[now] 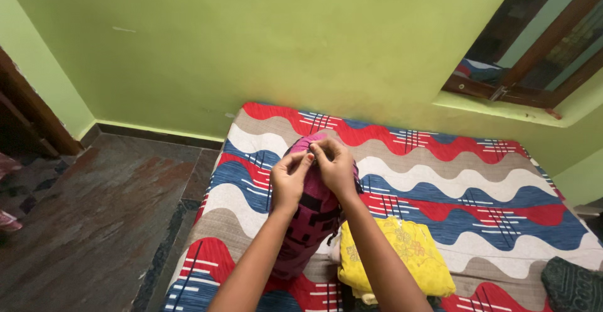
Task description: The person places a patterned bolster pillow cover onto a pillow, moves packaged linens from a sofa to a bed, and سپس puts several patterned pillowcases onto pillows on the bed.
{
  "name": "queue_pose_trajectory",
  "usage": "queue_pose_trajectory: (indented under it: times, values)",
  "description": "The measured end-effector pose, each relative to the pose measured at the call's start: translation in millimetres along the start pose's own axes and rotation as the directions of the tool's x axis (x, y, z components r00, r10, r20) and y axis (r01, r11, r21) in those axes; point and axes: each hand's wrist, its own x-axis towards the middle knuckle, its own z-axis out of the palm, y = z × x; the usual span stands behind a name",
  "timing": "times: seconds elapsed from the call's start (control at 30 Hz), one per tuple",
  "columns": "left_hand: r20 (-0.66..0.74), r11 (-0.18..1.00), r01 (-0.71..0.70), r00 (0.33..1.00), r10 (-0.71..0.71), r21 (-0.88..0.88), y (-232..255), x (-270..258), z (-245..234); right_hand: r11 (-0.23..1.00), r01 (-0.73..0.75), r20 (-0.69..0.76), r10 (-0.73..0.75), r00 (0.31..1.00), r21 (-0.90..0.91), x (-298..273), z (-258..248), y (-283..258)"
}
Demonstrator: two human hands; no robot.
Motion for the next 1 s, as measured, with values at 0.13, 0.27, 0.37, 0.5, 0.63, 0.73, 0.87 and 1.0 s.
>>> queue_pose_trajectory:
  times: [0.13,0.27,0.37,0.5,0.63,0.73,0.87,1.0]
  values:
    - [-0.061,0.997,-0.051,0.997,0.055,0.055,16.2,-2.6,7.2,0.891,0.217,-0.066,-0.263,0.962,-0.398,-10.1,6.9,-39.2]
    - [-0.094,0.988,-0.141,0.985,0.147,0.062,27.8,-4.8,20.4,0.936,0.151,-0.114,-0.196,0.974,-0.319,-12.1,11.7,-51.7]
    - [-0.12,0.982,-0.122,0.983,0.14,0.145,34.8,2.9,20.8,0.957,0.133,-0.141,-0.174,0.975,-0.258,-13.9,10.8,-51.4]
    - [-0.092,0.941,-0.116,0.984,0.153,0.319,32.7,1.7,21.5,0.932,0.185,-0.095,-0.224,0.97,-0.311,-14.2,4.7,-47.1]
    - [-0.041,0.905,-0.197,0.972,0.23,0.378,28.7,1.8,22.4,0.908,0.183,-0.088,-0.232,0.969,-0.376,-13.9,2.5,-42.7]
    - [0.093,0.864,-0.395,0.918,0.386,0.313,25.2,3.6,21.0,0.904,0.223,-0.08,-0.269,0.96,-0.365,-12.5,-0.6,-43.1]
    - [0.085,0.982,-0.175,0.982,0.169,0.076,18.2,16.5,15.9,0.915,0.251,-0.077,-0.288,0.954,-0.315,-21.0,-0.9,-46.7]
    - [0.055,0.99,-0.065,0.997,0.058,0.128,20.8,12.3,13.4,0.85,0.22,-0.207,-0.353,0.913,-0.478,-35.3,4.6,-56.5]
